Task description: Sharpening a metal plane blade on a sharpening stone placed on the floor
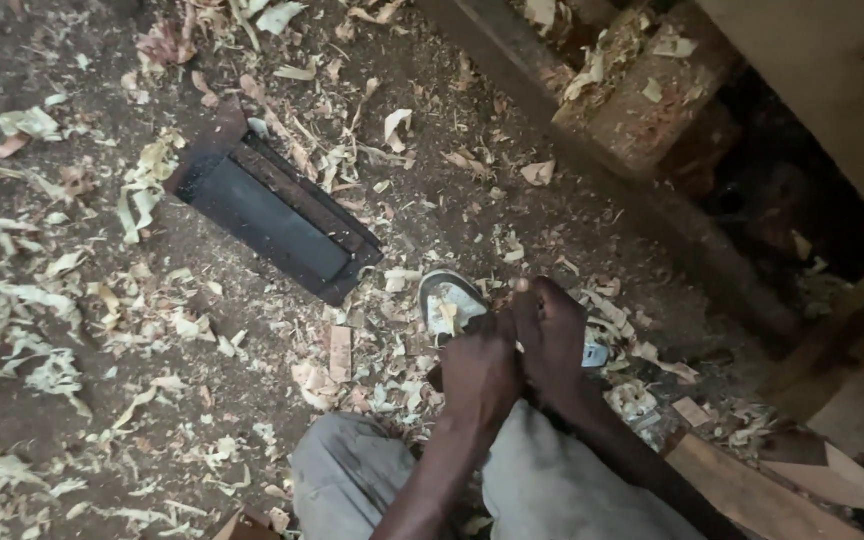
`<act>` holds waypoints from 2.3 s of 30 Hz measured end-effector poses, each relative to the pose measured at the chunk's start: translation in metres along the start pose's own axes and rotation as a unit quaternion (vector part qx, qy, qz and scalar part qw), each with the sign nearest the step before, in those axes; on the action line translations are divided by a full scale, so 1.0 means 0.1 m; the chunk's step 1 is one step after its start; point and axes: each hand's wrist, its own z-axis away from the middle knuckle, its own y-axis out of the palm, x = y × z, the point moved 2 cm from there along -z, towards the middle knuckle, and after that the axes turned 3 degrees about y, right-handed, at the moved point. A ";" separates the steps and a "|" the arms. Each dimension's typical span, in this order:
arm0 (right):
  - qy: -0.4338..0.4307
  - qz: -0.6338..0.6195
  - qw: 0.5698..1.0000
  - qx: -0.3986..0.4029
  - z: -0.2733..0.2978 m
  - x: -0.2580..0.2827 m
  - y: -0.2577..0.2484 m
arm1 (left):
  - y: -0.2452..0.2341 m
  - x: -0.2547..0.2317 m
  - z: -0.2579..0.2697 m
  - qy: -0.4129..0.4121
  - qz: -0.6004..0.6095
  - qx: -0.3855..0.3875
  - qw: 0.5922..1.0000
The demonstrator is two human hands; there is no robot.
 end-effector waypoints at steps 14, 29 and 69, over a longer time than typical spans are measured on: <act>0.039 0.167 0.985 0.005 -0.35 -0.47 -0.28 | -0.23 -0.09 -0.02 -0.057 0.093 -0.187 0.976; 0.173 -0.280 0.944 -0.012 -0.42 1.10 -0.52 | -1.18 -0.17 -0.14 -0.117 0.129 -0.290 0.941; -0.229 -0.006 0.972 0.049 -0.57 1.14 0.30 | -1.43 0.22 -0.21 -0.147 0.398 0.114 0.898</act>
